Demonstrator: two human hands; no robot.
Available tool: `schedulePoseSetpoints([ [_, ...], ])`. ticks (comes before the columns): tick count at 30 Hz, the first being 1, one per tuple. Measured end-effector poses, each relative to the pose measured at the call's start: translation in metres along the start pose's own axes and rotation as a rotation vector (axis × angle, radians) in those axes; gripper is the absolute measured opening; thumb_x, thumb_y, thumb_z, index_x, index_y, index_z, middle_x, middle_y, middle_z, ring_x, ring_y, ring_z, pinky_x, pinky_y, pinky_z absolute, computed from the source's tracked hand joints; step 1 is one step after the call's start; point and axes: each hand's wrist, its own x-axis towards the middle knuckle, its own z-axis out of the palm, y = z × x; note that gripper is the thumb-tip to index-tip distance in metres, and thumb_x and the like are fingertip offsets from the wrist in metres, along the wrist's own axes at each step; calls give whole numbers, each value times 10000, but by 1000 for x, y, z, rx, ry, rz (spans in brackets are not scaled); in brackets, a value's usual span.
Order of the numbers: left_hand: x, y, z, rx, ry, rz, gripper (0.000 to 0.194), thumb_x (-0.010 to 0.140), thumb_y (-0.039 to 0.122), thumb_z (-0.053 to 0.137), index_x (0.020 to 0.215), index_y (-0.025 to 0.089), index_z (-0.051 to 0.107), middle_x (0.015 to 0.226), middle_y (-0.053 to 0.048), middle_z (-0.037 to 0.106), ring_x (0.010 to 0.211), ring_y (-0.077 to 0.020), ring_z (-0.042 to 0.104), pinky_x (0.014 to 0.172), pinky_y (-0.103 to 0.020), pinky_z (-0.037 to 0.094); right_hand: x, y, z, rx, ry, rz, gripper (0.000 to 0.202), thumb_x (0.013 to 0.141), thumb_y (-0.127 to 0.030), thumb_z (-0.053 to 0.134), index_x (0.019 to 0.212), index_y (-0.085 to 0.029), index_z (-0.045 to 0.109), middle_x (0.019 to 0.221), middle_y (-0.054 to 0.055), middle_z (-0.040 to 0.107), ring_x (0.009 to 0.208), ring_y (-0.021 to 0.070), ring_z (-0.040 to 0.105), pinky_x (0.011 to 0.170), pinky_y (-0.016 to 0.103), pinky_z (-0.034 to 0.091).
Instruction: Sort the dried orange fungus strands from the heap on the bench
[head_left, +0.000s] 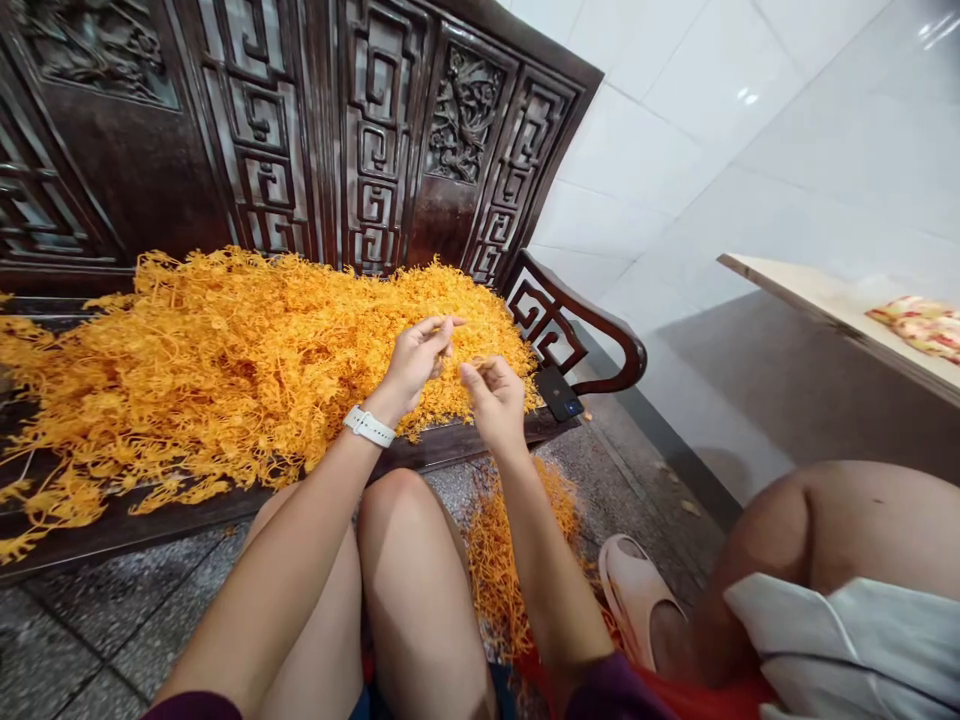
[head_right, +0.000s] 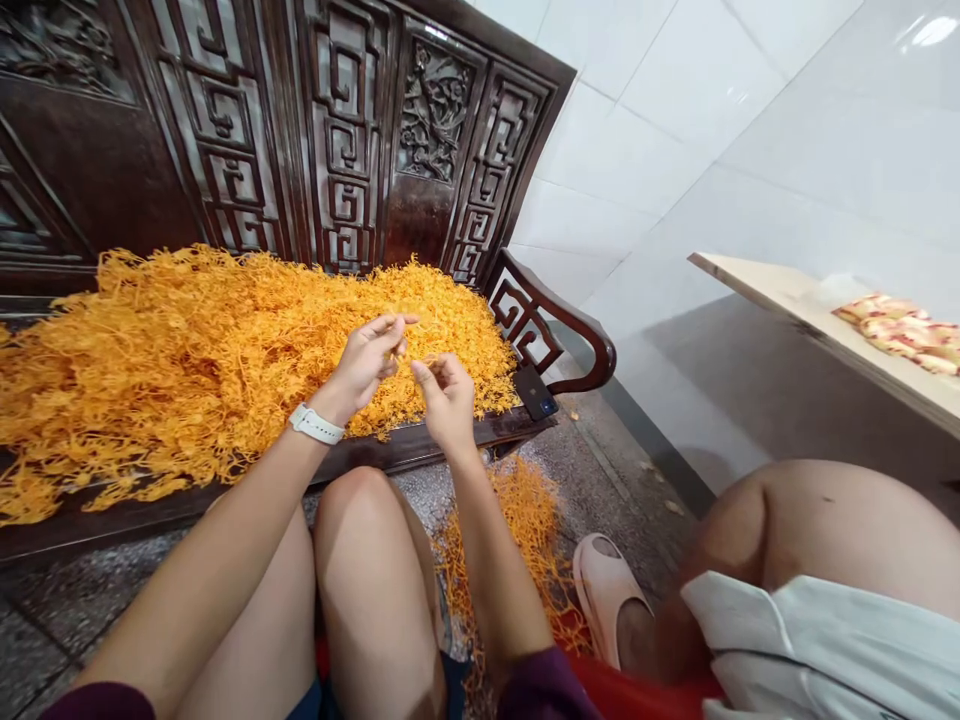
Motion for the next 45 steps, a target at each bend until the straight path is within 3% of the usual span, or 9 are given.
schedulePoseSetpoints([
  [8,17,-2,-12,-7,216,118,122,971,298,699,972,201,773,628,38,488,438,-42,301,407,-198,189,-59,-31,8,36,-297,-87,206,947,-332,732,814,-199,647,755,7,611,701,135,545,669,270,436],
  [11,31,4,-37,-94,400,167,125,1005,257,652,969,203,759,618,48,481,414,-38,266,399,-203,178,-89,-58,10,222,-735,-165,159,964,-270,707,827,-194,683,746,42,699,696,143,626,687,272,493],
  [15,35,18,-61,-259,353,150,150,1040,268,596,990,198,719,607,61,458,391,-36,226,387,-200,176,-82,-78,-1,513,-1475,-178,64,925,-204,749,864,-197,732,756,63,754,668,133,694,695,236,549],
  [19,25,24,-56,-307,297,116,135,1042,271,590,1004,198,696,599,65,458,388,-37,237,385,-195,188,-37,-67,-10,811,-885,32,262,983,-513,653,947,-269,741,885,20,766,745,98,685,700,207,563],
  [23,16,25,-45,-314,265,59,137,1043,273,582,1004,194,685,605,65,462,393,-38,244,389,-192,195,-19,-44,2,751,-135,431,245,971,-447,654,1069,-231,714,1064,42,733,783,97,630,702,210,558],
  [25,13,24,-40,-322,232,43,138,1044,270,571,1012,192,680,612,64,462,398,-37,241,392,-188,192,-24,-33,11,599,-28,496,259,907,-408,733,1071,-208,715,983,31,697,695,98,573,614,217,507],
  [31,1,13,-17,-215,66,-14,148,1014,299,613,1021,177,697,629,58,459,409,-25,212,401,-184,160,-20,-7,23,25,-65,196,370,873,-469,788,1099,-198,678,766,-35,548,618,96,424,553,236,337],
  [41,-7,12,-8,-92,75,-41,128,933,293,723,971,176,758,636,52,445,421,-11,237,401,-167,163,-51,-21,29,235,-313,305,354,967,-486,694,828,-209,522,608,-92,374,498,69,275,481,216,246],
  [45,4,18,-23,-105,229,94,94,943,226,712,868,180,746,639,30,474,428,-26,291,399,-171,181,-95,-45,33,447,-1047,345,381,949,-555,690,830,-206,593,633,-38,558,496,85,467,493,212,369],
])
